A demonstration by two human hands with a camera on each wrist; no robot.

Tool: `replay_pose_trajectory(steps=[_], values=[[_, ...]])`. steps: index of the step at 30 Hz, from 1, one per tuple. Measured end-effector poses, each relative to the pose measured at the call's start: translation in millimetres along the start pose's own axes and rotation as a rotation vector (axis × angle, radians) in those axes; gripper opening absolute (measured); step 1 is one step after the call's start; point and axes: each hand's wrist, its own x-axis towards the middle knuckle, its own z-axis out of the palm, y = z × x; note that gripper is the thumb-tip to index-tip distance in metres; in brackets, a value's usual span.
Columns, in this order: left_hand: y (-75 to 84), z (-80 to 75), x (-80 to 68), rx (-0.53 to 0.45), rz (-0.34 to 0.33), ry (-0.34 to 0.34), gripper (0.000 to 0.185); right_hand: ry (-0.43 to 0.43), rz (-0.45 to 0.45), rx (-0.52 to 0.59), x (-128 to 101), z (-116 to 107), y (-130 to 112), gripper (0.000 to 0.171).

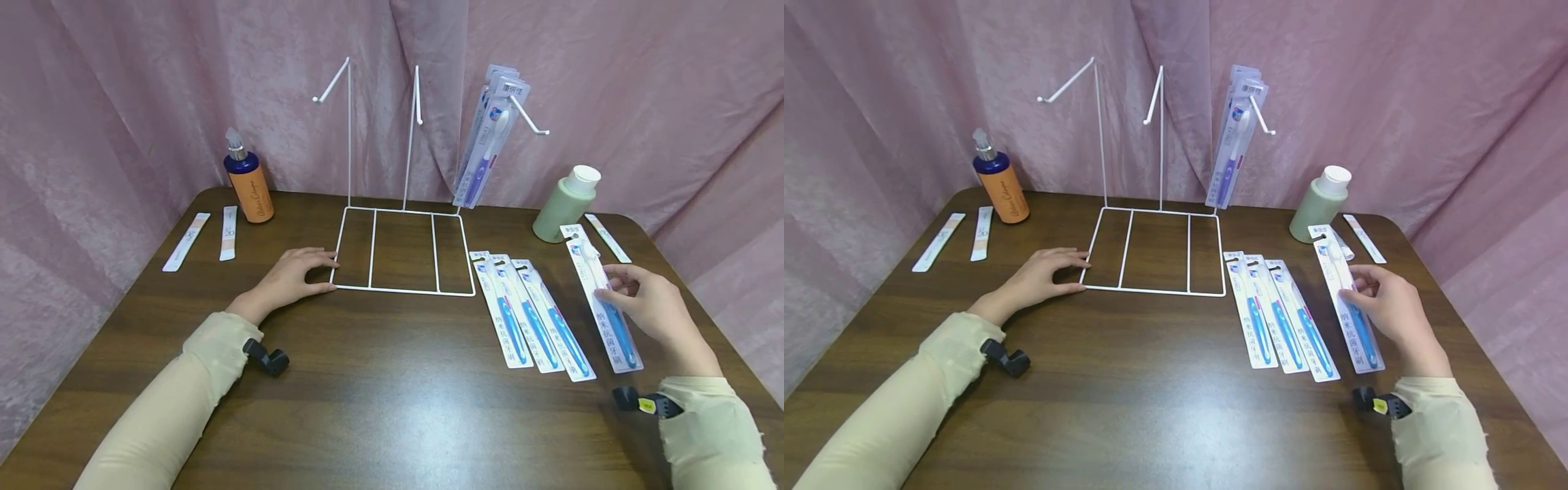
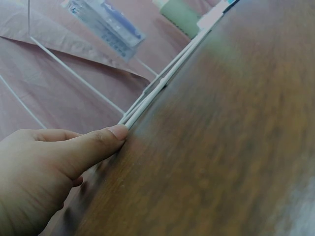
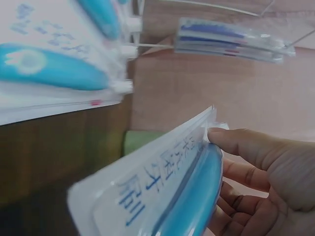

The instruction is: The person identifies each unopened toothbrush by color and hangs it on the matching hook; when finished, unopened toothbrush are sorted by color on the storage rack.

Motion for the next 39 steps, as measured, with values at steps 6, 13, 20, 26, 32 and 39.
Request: replay_pose_trajectory(steps=[6, 13, 20, 26, 32, 39], values=[[1.4, -1.7, -0.2, -0.016, -0.004, -0.003, 0.048, 0.058, -0.007, 0.024, 0, -18, -14, 0.049], [1.3, -3.8, 0.8, -0.014, 0.005, 0.001, 0.047, 0.190, -0.045, 0.099, -1, -35, -36, 0.047], [1.3, -3.3, -0.4, -0.012, 0.005, -0.005, 0.048, 0.319, -0.071, 0.202, -4, -44, -67, 0.047], [1.0, -1.6, -0.1, -0.015, -0.002, -0.010, 0.048, 0.417, -0.111, 0.331, -6, -44, -96, 0.047], [0.4, -0.5, -0.1, -0.014, -0.003, -0.009, 0.047, 0.500, -0.163, 0.391, -4, -39, -120, 0.049], [0.4, -0.4, -0.9, -0.014, -0.005, -0.003, 0.047, 0.506, -0.238, 0.398, 0, -34, -139, 0.049]])
